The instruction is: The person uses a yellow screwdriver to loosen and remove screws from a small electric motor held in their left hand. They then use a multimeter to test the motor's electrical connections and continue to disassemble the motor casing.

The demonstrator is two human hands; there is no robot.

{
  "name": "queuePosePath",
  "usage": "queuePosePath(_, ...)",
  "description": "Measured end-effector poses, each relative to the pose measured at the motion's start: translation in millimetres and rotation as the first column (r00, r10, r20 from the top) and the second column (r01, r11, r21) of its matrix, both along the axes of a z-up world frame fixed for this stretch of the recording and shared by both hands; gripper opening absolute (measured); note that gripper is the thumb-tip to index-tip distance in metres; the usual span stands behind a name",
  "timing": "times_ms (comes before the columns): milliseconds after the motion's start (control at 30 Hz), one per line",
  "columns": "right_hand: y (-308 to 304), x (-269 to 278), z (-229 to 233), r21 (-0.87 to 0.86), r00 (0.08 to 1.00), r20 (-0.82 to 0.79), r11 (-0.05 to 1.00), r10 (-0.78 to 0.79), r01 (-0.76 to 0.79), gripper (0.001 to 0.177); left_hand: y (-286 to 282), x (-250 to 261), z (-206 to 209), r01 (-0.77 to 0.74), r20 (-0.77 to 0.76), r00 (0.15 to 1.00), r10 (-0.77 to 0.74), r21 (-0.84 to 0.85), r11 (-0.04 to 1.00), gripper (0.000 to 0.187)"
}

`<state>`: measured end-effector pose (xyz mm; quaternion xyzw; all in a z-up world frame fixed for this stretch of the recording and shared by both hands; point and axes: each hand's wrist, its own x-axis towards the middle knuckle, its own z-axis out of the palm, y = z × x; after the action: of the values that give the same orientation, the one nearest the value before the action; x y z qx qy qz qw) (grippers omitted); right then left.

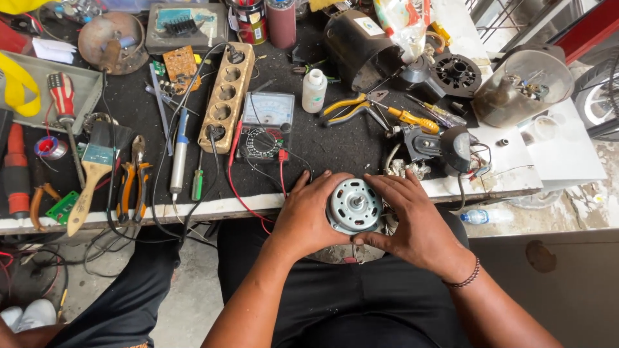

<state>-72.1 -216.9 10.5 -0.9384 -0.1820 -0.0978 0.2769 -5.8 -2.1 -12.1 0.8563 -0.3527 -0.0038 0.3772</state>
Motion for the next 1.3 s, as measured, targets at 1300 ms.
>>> queuePosePath(1300,12,-4,1,0.191,0.990,-0.057,0.972,-0.125,0.134,0.113,-19,-28,-34,-0.236,0.331,0.902,0.277,-0.157,0.959,0.117)
